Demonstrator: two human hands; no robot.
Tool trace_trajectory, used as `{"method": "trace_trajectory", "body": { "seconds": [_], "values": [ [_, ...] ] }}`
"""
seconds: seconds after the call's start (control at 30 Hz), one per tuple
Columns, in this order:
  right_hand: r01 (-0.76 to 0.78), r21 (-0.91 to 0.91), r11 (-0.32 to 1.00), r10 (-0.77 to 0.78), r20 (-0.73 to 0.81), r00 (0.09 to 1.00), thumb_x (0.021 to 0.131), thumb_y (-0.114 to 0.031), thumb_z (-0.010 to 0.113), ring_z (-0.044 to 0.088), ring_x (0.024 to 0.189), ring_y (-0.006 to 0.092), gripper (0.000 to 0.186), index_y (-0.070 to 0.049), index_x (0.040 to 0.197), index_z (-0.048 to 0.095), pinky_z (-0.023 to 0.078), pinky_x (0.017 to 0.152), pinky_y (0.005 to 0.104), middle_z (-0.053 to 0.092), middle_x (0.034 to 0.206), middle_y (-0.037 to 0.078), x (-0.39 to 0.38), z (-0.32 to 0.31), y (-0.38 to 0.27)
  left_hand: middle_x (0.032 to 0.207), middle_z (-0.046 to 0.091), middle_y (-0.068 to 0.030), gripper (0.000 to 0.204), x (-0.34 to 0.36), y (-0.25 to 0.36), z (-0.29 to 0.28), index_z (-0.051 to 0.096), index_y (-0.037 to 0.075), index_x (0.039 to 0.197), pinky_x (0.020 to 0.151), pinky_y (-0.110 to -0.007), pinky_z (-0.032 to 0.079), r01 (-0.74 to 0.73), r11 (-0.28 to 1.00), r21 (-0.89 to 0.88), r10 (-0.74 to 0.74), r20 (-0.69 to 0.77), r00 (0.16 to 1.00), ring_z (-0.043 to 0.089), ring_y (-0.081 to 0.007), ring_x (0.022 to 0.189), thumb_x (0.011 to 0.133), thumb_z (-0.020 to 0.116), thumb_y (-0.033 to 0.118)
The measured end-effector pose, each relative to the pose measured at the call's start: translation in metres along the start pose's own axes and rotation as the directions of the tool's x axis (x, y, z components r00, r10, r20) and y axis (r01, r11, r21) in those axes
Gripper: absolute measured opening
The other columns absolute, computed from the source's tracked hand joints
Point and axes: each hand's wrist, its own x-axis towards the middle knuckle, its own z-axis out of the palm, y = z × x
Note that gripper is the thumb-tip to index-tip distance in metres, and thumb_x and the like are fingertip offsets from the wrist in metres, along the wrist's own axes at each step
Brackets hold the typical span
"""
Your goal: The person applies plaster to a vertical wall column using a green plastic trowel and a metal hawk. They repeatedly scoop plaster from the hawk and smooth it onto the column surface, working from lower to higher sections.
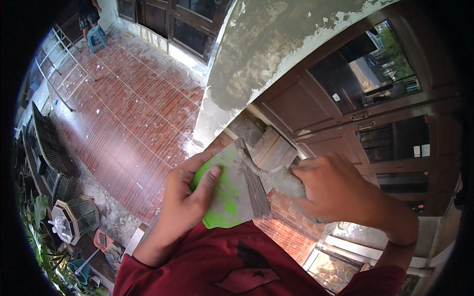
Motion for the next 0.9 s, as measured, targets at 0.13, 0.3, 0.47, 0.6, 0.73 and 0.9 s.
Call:
{"method": "trace_trajectory", "body": {
  "seconds": [0.13,0.3,0.47,0.6,0.73,0.9],
  "values": [
    [-0.028,0.015,0.999,0.027,0.059,0.998,0.076,-0.023,0.065,0.063,0.070,0.0393,0.027,0.002,0.086,0.066,0.051,0.066,0.0459,0.063,0.076,0.018,-0.001,0.000,-0.003,0.093,0.069,-0.0059,0.028,0.003,0.001,0.000,0.061,-0.004,0.120,0.074,-0.025,0.050,0.000,1.000,0.024,0.000,-0.008,1.000,0.061,-0.0083,0.082,0.098,0.054,0.012],
    [0.024,-0.017,1.000,-0.023,0.059,0.998,0.078,-0.025,0.068,0.068,0.066,0.0366,0.026,-0.001,0.086,0.067,0.055,0.064,0.0459,0.066,0.071,0.019,-0.003,0.000,-0.006,0.094,0.069,-0.0059,0.028,0.007,0.002,0.000,0.061,-0.004,0.121,0.074,-0.025,0.050,0.002,1.000,0.024,-0.002,-0.021,1.000,0.061,-0.0084,0.083,0.098,0.054,0.012],
    [0.023,-0.040,0.999,-0.019,0.085,0.996,0.077,-0.025,0.067,0.068,0.065,0.0363,0.025,-0.001,0.084,0.068,0.055,0.062,0.0459,0.066,0.070,0.020,-0.007,0.002,-0.005,0.095,0.069,-0.0067,0.028,0.010,0.001,0.001,0.061,-0.004,0.120,0.075,-0.025,0.050,-0.018,1.000,-0.016,0.017,-0.050,0.999,0.063,-0.0095,0.084,0.098,0.054,0.012],
    [0.026,-0.029,0.999,-0.024,0.051,0.998,0.077,-0.025,0.067,0.067,0.065,0.0368,0.025,-0.001,0.084,0.068,0.055,0.061,0.0461,0.065,0.070,0.019,-0.010,0.004,-0.004,0.096,0.069,-0.0071,0.029,0.013,0.000,0.000,0.061,-0.004,0.120,0.076,-0.025,0.050,-0.028,0.999,-0.037,0.026,-0.059,0.998,0.063,-0.0102,0.084,0.098,0.054,0.013],
    [-0.025,-0.041,0.999,0.028,0.085,0.996,0.074,-0.022,0.066,0.066,0.068,0.0361,0.023,-0.001,0.083,0.069,0.053,0.064,0.0445,0.066,0.075,0.017,-0.014,0.006,-0.006,0.096,0.070,-0.0071,0.030,0.016,-0.002,-0.001,0.061,-0.004,0.120,0.076,-0.025,0.050,-0.037,0.998,-0.041,0.033,-0.086,0.996,0.063,-0.0105,0.084,0.099,0.054,0.015],
    [-0.060,-0.059,0.996,0.063,0.055,0.997,0.071,-0.022,0.068,0.064,0.068,0.0352,0.027,-0.001,0.087,0.071,0.052,0.065,0.0418,0.066,0.078,0.015,-0.022,0.012,-0.005,0.098,0.069,-0.0066,0.030,0.020,-0.007,-0.004,0.061,-0.004,0.121,0.076,-0.025,0.050,-0.056,0.997,-0.057,0.047,-0.143,0.989,0.064,-0.0106,0.085,0.098,0.055,0.015]
  ]
}}
